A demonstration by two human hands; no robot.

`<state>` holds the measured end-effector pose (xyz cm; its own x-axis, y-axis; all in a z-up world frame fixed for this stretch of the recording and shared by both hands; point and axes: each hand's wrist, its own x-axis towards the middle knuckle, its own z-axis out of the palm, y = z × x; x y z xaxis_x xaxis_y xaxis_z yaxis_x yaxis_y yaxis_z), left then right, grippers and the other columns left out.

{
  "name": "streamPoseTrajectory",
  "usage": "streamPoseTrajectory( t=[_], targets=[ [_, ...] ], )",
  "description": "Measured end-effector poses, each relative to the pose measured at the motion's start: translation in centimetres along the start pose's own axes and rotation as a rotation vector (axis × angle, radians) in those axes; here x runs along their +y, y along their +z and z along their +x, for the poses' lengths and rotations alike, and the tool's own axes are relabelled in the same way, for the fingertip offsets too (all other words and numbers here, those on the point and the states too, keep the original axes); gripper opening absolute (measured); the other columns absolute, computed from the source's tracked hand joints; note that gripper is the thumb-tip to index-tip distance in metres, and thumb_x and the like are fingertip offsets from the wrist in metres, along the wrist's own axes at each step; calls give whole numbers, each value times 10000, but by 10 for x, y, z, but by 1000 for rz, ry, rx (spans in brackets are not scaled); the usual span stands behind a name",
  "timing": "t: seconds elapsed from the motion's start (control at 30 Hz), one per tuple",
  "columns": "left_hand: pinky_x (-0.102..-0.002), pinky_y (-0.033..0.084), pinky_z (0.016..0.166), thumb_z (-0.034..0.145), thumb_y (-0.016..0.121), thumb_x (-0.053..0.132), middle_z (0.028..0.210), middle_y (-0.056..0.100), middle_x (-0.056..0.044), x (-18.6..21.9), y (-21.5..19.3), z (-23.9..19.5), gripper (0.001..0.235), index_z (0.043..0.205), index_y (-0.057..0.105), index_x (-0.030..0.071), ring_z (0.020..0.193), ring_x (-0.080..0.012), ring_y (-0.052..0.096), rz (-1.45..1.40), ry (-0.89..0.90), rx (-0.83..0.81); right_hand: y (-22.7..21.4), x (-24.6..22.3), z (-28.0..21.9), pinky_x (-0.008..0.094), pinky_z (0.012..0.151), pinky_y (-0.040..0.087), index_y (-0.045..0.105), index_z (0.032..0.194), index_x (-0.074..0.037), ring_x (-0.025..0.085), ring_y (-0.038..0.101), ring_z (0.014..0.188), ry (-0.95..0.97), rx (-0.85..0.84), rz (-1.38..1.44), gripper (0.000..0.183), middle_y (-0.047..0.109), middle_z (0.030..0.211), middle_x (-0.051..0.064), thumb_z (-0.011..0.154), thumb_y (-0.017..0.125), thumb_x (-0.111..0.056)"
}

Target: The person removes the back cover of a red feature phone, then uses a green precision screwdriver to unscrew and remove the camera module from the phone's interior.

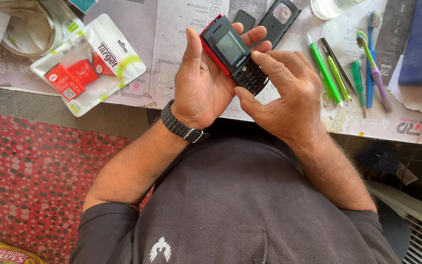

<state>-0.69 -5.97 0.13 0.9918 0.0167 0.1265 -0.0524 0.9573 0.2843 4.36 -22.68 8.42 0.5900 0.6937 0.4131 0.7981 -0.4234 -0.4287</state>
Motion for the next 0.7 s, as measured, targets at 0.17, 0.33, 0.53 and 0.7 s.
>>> streamPoseTrajectory(
  t=[0.17, 0.33, 0.53, 0.7],
  targets=[
    [-505, 474, 1229, 1093, 371, 676, 1518, 517, -256, 3, -1, 1, 720, 1430, 521, 58, 1451, -371, 509, -9, -3, -8, 0, -1, -2, 403, 932, 575, 665, 1292, -3, 291, 665, 1101, 5, -7, 2, 582, 658, 1195, 150, 804, 959, -122],
    [-509, 488, 1215, 1090, 382, 671, 1496, 527, -278, 4, -1, 1, 715, 1436, 511, 59, 1441, -381, 521, 38, 4, -13, 0, 0, -2, 387, 915, 576, 666, 1289, 0, 276, 666, 1087, -5, 2, 18, 559, 657, 1203, 141, 827, 961, -114],
    [-498, 486, 1219, 1089, 390, 672, 1474, 536, -289, 3, 2, 1, 728, 1434, 496, 41, 1428, -387, 529, 26, 5, 3, 1, -1, -1, 392, 907, 570, 668, 1280, -6, 289, 658, 1102, 6, 3, 15, 563, 660, 1199, 132, 815, 963, -125],
    [-489, 480, 1220, 1106, 501, 568, 1468, 538, -281, 2, 3, 2, 624, 1433, 488, 37, 1426, -378, 516, 56, 9, 11, 0, -3, -1, 410, 933, 565, 671, 1301, -15, 298, 652, 1118, 49, -31, 6, 591, 662, 1201, 141, 822, 980, -172]
  ],
)
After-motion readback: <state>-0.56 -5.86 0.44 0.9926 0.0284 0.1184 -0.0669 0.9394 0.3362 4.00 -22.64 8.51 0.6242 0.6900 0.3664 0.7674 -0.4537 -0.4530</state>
